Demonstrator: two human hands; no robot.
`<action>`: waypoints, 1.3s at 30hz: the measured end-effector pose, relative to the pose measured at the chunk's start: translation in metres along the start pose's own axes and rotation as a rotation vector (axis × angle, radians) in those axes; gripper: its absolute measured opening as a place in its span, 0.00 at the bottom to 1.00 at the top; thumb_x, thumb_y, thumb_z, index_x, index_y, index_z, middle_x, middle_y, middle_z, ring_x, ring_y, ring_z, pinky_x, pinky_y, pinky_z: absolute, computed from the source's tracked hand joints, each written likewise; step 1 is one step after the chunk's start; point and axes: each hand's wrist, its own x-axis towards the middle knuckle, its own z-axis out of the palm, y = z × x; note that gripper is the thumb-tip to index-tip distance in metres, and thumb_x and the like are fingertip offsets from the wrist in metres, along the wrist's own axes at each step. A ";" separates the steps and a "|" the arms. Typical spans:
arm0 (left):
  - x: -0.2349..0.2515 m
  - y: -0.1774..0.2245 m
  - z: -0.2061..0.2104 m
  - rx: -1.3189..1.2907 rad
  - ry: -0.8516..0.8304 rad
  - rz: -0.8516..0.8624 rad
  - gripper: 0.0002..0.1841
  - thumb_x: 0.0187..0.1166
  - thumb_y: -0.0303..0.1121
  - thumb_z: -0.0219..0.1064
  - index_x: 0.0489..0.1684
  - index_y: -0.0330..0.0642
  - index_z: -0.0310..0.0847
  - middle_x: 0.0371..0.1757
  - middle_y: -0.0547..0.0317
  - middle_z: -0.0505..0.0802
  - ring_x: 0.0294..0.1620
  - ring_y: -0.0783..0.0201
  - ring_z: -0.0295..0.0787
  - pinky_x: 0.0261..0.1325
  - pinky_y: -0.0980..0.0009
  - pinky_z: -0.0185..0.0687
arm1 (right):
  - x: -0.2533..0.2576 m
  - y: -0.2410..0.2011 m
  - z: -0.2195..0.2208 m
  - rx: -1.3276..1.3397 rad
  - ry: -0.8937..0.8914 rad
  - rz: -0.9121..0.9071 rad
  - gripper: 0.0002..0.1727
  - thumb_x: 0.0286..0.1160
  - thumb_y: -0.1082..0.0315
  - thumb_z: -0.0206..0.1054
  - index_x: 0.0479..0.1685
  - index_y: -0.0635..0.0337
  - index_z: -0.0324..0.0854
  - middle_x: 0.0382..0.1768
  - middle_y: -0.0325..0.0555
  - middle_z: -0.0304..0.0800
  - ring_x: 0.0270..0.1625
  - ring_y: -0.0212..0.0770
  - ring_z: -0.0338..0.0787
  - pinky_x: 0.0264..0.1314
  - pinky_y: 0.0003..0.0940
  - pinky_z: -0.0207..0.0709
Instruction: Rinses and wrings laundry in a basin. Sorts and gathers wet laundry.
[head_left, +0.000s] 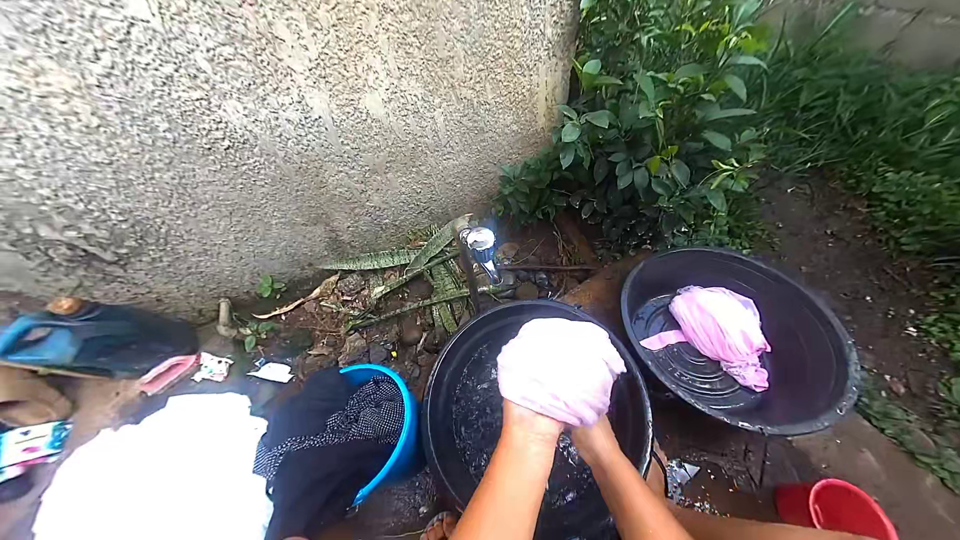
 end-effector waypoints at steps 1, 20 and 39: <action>0.003 0.004 -0.003 -0.056 0.031 0.006 0.37 0.88 0.64 0.22 0.49 0.52 0.78 0.39 0.58 0.94 0.42 0.60 0.93 0.44 0.57 0.90 | 0.000 -0.007 0.008 0.188 0.034 -0.008 0.19 0.77 0.80 0.61 0.66 0.67 0.72 0.48 0.47 0.90 0.50 0.34 0.92 0.54 0.35 0.88; 0.055 -0.007 -0.104 -0.088 -0.106 -0.012 0.32 0.78 0.65 0.58 0.63 0.47 0.79 0.50 0.51 0.95 0.52 0.55 0.95 0.51 0.53 0.92 | -0.009 -0.047 0.023 0.966 -0.020 0.245 0.25 0.92 0.50 0.41 0.54 0.53 0.83 0.48 0.50 0.95 0.54 0.47 0.95 0.57 0.50 0.90; 0.042 0.022 -0.133 0.336 -0.396 0.043 0.19 0.77 0.49 0.69 0.56 0.47 0.90 0.52 0.56 0.97 0.56 0.65 0.95 0.62 0.63 0.91 | 0.000 -0.025 -0.001 0.391 -0.101 0.217 0.10 0.75 0.75 0.57 0.45 0.63 0.84 0.36 0.44 0.94 0.41 0.34 0.93 0.48 0.34 0.89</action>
